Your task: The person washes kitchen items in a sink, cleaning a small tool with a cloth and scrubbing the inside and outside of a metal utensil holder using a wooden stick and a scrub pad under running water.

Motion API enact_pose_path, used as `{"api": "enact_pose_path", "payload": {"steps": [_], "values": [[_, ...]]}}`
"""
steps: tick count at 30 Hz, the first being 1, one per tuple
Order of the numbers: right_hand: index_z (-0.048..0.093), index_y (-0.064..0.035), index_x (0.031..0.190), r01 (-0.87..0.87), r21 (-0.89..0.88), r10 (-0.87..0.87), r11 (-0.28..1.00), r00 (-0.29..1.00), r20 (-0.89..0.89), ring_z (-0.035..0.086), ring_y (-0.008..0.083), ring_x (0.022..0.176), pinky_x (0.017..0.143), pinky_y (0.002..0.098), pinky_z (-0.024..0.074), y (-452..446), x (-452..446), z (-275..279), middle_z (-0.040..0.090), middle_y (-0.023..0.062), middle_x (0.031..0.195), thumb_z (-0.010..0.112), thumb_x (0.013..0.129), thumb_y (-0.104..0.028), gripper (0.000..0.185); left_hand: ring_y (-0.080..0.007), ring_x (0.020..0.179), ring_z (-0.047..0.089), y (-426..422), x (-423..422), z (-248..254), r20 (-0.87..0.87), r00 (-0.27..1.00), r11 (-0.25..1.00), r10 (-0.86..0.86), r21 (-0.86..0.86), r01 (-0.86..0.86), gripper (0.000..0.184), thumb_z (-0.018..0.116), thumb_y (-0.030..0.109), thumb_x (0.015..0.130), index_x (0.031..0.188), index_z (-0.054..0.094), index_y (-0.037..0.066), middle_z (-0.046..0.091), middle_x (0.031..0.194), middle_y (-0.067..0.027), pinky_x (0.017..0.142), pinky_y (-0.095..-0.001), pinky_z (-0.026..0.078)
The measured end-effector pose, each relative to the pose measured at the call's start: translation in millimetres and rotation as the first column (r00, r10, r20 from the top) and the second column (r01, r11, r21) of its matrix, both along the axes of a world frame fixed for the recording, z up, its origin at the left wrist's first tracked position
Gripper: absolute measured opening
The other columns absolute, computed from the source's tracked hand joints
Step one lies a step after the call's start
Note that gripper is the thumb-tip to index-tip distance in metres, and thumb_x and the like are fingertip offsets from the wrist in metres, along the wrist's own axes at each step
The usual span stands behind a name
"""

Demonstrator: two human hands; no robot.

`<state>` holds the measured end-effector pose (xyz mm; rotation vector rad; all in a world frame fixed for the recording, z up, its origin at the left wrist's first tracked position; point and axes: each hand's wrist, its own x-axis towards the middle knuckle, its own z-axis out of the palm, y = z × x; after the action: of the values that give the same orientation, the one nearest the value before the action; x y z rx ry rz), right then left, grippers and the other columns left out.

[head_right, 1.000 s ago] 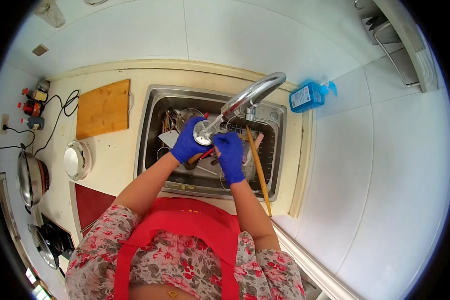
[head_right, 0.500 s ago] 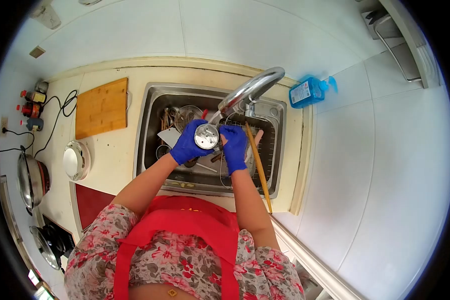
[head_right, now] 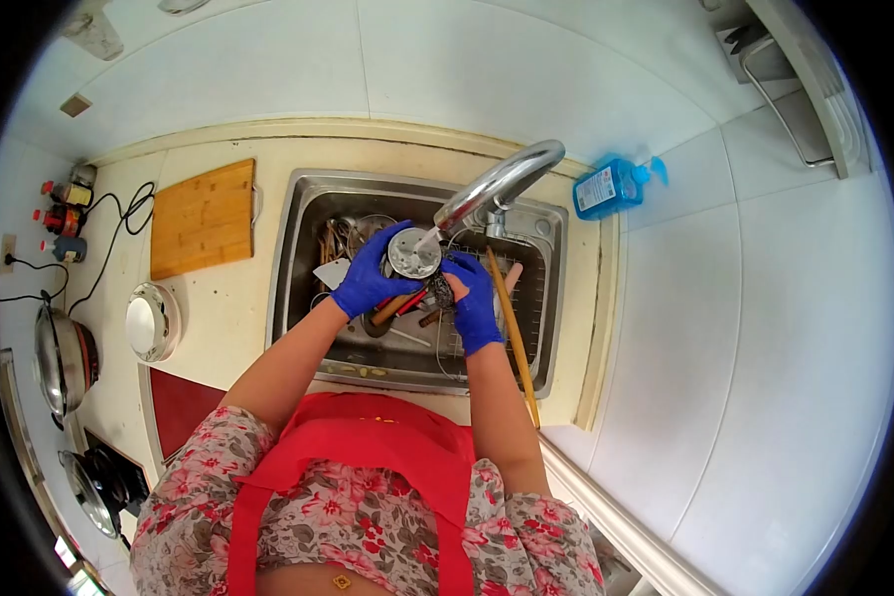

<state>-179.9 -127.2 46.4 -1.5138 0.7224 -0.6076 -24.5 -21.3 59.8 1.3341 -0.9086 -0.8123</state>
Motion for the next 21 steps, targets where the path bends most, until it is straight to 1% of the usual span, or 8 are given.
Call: {"api": "enact_pose_path", "payload": {"steps": [4, 8, 11, 12, 13, 16, 19, 21], "values": [[0.058, 0.0032, 0.099, 0.107, -0.112, -0.114, 0.988, 0.992, -0.053, 0.058, 0.0169, 0.086, 0.079, 0.026, 0.0428, 13.9, 9.0, 13.7, 0.061, 0.0084, 0.095, 0.063, 0.078, -0.007, 0.024, -0.0232, 0.105, 0.051, -6.8, -5.2, -1.9, 0.176, 0.979, 0.994, 0.107, -0.018, -0.105, 0.081, 0.082, 0.016, 0.054, 0.122, 0.04, 0.005, 0.049, 0.113, -0.0107, 0.093, -0.0313, 0.04], [0.061, -0.0002, 0.094, 0.245, -0.303, -0.25, 0.921, 0.968, 0.022, 0.058, 0.022, 0.082, 0.077, 0.0293, 0.0434, 27.4, 18.1, 35.3, 0.06, 0.0101, 0.087, 0.064, 0.074, -0.001, 0.02, -0.0234, 0.106, 0.049, -6.5, -1.7, -2.4, 0.083, 0.995, 0.998, 0.063, -0.003, -0.063, 0.079, 0.083, 0.017, 0.052, 0.119, 0.042, 0.005, 0.049, 0.113, -0.0105, 0.094, -0.0323, 0.039], [0.063, -0.0041, 0.088, 0.043, -0.767, -0.166, 0.641, 0.982, -0.084, 0.056, 0.0286, 0.077, 0.075, 0.0339, 0.0439, 32.3, 27.3, 61.8, 0.057, 0.0136, 0.079, 0.063, 0.07, -0.003, 0.018, -0.0274, 0.104, 0.049, -7.5, -1.3, -9.8, 0.154, 0.987, 0.999, 0.052, -0.002, -0.052, 0.077, 0.082, 0.017, 0.053, 0.118, 0.043, 0.005, 0.049, 0.111, -0.0125, 0.093, -0.0346, 0.039], [0.063, -0.0053, 0.085, -0.001, -0.803, -0.201, 0.595, 0.968, -0.151, 0.055, 0.0308, 0.076, 0.073, 0.0355, 0.0438, 32.7, 33.2, 63.6, 0.056, 0.0144, 0.078, 0.064, 0.069, -0.004, 0.017, -0.0297, 0.102, 0.049, -7.5, -3.7, -10.7, 0.41, 0.909, 0.997, 0.079, -0.043, -0.068, 0.075, 0.081, 0.017, 0.053, 0.116, 0.043, 0.005, 0.049, 0.11, -0.0137, 0.092, -0.0357, 0.039], [0.063, -0.0059, 0.084, -0.025, -0.819, -0.22, 0.573, 0.958, -0.184, 0.054, 0.0318, 0.076, 0.072, 0.0363, 0.0437, 29.6, 36.5, 60.3, 0.055, 0.0148, 0.078, 0.064, 0.068, -0.005, 0.016, -0.0319, 0.1, 0.049, -7.0, -6.7, -11.6, 0.634, 0.765, 0.994, 0.11, -0.086, -0.072, 0.073, 0.08, 0.017, 0.054, 0.115, 0.044, 0.004, 0.049, 0.109, -0.0149, 0.09, -0.0368, 0.038], [0.063, -0.0064, 0.076, -0.107, -0.714, -0.222, 0.692, 0.91, -0.352, 0.054, 0.0325, 0.075, 0.068, 0.0389, 0.0434, 16.8, 42.2, 37.2, 0.056, 0.0145, 0.078, 0.062, 0.071, -0.014, 0.009, -0.0348, 0.096, 0.049, -5.5, -13.0, -15.6, 0.655, 0.749, 0.994, 0.105, -0.049, -0.096, 0.07, 0.079, 0.019, 0.054, 0.114, 0.045, 0.004, 0.049, 0.106, -0.0169, 0.088, -0.0381, 0.039], [0.062, -0.0058, 0.072, 0.005, -0.767, -0.135, 0.642, 0.985, -0.107, 0.054, 0.0319, 0.073, 0.067, 0.0396, 0.0434, 39.6, 53.1, 57.1, 0.057, 0.0138, 0.075, 0.059, 0.073, -0.018, 0.013, -0.0343, 0.097, 0.049, -0.8, -6.1, -18.9, 0.676, 0.726, 0.992, 0.127, -0.092, -0.087, 0.072, 0.079, 0.022, 0.052, 0.113, 0.045, 0.003, 0.049, 0.106, -0.0173, 0.088, -0.0379, 0.039], [0.063, -0.0057, 0.071, -0.069, -0.757, -0.15, 0.65, 0.965, -0.216, 0.054, 0.0316, 0.072, 0.066, 0.0399, 0.0435, 13.0, 46.8, 24.6, 0.056, 0.0138, 0.075, 0.059, 0.073, -0.018, 0.013, -0.0338, 0.098, 0.049, 1.3, -10.2, -12.8, 0.606, 0.788, 0.994, 0.106, -0.059, -0.088, 0.071, 0.079, 0.021, 0.053, 0.113, 0.045, 0.003, 0.049, 0.106, -0.0176, 0.088, -0.0376, 0.039]]}}
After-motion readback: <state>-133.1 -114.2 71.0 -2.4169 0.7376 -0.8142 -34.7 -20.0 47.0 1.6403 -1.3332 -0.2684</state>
